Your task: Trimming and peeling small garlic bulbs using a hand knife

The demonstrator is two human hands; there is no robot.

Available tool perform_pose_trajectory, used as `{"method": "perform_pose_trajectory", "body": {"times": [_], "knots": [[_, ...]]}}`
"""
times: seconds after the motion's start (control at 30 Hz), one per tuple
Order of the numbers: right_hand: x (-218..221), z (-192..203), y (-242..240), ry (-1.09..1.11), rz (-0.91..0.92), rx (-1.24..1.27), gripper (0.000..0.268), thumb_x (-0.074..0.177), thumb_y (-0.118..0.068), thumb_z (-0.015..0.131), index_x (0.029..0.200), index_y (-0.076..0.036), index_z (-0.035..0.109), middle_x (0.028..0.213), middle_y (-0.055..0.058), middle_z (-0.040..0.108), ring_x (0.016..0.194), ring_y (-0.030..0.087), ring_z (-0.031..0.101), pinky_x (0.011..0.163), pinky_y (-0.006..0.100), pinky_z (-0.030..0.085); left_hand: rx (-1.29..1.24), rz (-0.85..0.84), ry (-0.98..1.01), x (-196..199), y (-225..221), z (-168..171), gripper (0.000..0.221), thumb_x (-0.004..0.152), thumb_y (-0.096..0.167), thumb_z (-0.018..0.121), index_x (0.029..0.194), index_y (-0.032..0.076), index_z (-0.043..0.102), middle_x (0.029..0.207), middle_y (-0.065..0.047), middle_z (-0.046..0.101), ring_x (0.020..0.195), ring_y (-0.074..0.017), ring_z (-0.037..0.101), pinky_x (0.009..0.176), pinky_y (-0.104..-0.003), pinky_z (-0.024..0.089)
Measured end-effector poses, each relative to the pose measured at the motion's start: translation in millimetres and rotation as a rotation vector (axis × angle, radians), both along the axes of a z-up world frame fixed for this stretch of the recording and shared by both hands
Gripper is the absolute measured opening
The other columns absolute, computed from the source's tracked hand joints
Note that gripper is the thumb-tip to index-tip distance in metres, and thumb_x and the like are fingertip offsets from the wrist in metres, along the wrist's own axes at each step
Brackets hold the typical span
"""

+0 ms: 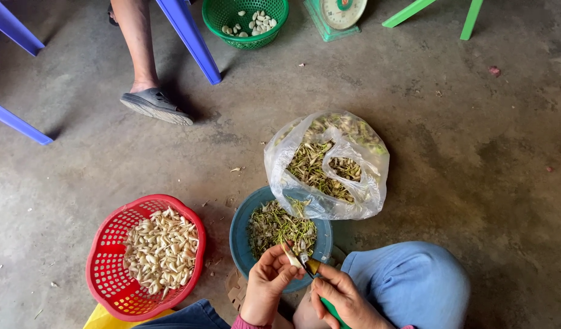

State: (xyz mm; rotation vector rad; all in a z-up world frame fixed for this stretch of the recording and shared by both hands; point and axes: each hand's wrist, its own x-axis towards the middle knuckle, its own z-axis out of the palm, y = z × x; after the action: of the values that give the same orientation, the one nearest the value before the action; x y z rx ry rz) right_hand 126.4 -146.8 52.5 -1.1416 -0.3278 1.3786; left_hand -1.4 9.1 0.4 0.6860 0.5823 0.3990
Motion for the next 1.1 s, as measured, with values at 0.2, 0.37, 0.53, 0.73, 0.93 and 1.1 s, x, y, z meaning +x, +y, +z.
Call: {"method": "perform_pose_trajectory", "body": {"times": [0.2, 0.37, 0.53, 0.73, 0.93, 1.1], "knots": [[-2.8, -18.8, -2.8, 0.118, -0.160, 0.133, 0.050, 0.105, -0.013, 0.047, 0.155, -0.006, 0.047, 0.065, 0.017, 0.061, 0.036, 0.013, 0.036, 0.031, 0.024, 0.030, -0.311, 0.084, -0.066, -2.1, -0.8, -17.1, 0.026, 0.093, -0.010, 0.062, 0.119, -0.008, 0.063, 0.105, -0.021, 0.068, 0.093, -0.0298, 0.071, 0.085, -0.039, 0.061], [-5.5, -18.9, 5.5, -0.028, -0.237, 0.052, 0.054, 0.103, -0.014, 0.048, 0.157, -0.013, 0.039, 0.065, 0.014, 0.064, 0.036, 0.012, 0.039, 0.030, 0.024, 0.029, -0.142, 0.161, 0.030, -2.6, 11.6, -19.6, 0.021, 0.095, -0.002, 0.062, 0.115, -0.007, 0.065, 0.110, -0.024, 0.071, 0.093, -0.0321, 0.070, 0.082, -0.039, 0.058], [-9.6, -14.4, 10.9, -0.127, -0.148, -0.123, 0.051, 0.101, -0.016, 0.055, 0.152, -0.011, 0.054, 0.066, 0.009, 0.064, 0.042, 0.009, 0.043, 0.030, 0.022, 0.031, 0.458, 0.059, 0.519, 2.8, 11.1, 4.6, 0.020, 0.087, 0.000, 0.074, 0.106, -0.006, 0.077, 0.084, -0.012, 0.082, 0.071, -0.0162, 0.076, 0.067, -0.026, 0.065], [-7.0, 8.5, 14.6, -0.105, 0.082, -0.144, 0.054, 0.104, -0.020, 0.052, 0.156, -0.010, 0.044, 0.064, 0.007, 0.063, 0.038, 0.009, 0.039, 0.034, 0.022, 0.030, 1.209, -0.122, 0.587, 3.1, 4.1, 54.3, 0.015, 0.072, 0.004, 0.075, 0.085, 0.010, 0.070, 0.081, -0.002, 0.068, 0.058, -0.0203, 0.065, 0.056, -0.031, 0.055], [-6.4, 6.8, 12.4, -0.198, 0.006, -0.156, 0.049, 0.102, -0.017, 0.055, 0.150, -0.013, 0.050, 0.064, 0.007, 0.063, 0.036, 0.010, 0.039, 0.033, 0.024, 0.029, 1.503, -0.162, 0.493, -1.3, 5.2, 91.4, 0.024, 0.078, 0.007, 0.072, 0.101, 0.014, 0.075, 0.082, -0.003, 0.063, 0.067, -0.0247, 0.063, 0.058, -0.037, 0.052], [3.9, 20.4, 10.2, -0.053, -0.103, -0.206, 0.052, 0.102, -0.018, 0.050, 0.154, -0.016, 0.049, 0.066, 0.010, 0.063, 0.038, 0.011, 0.040, 0.032, 0.024, 0.030, 1.803, -0.182, 1.544, -59.2, 72.6, 30.1, 0.032, 0.084, 0.033, 0.073, 0.116, 0.027, 0.074, 0.130, -0.014, 0.067, 0.107, -0.0333, 0.065, 0.086, -0.049, 0.056]]}}
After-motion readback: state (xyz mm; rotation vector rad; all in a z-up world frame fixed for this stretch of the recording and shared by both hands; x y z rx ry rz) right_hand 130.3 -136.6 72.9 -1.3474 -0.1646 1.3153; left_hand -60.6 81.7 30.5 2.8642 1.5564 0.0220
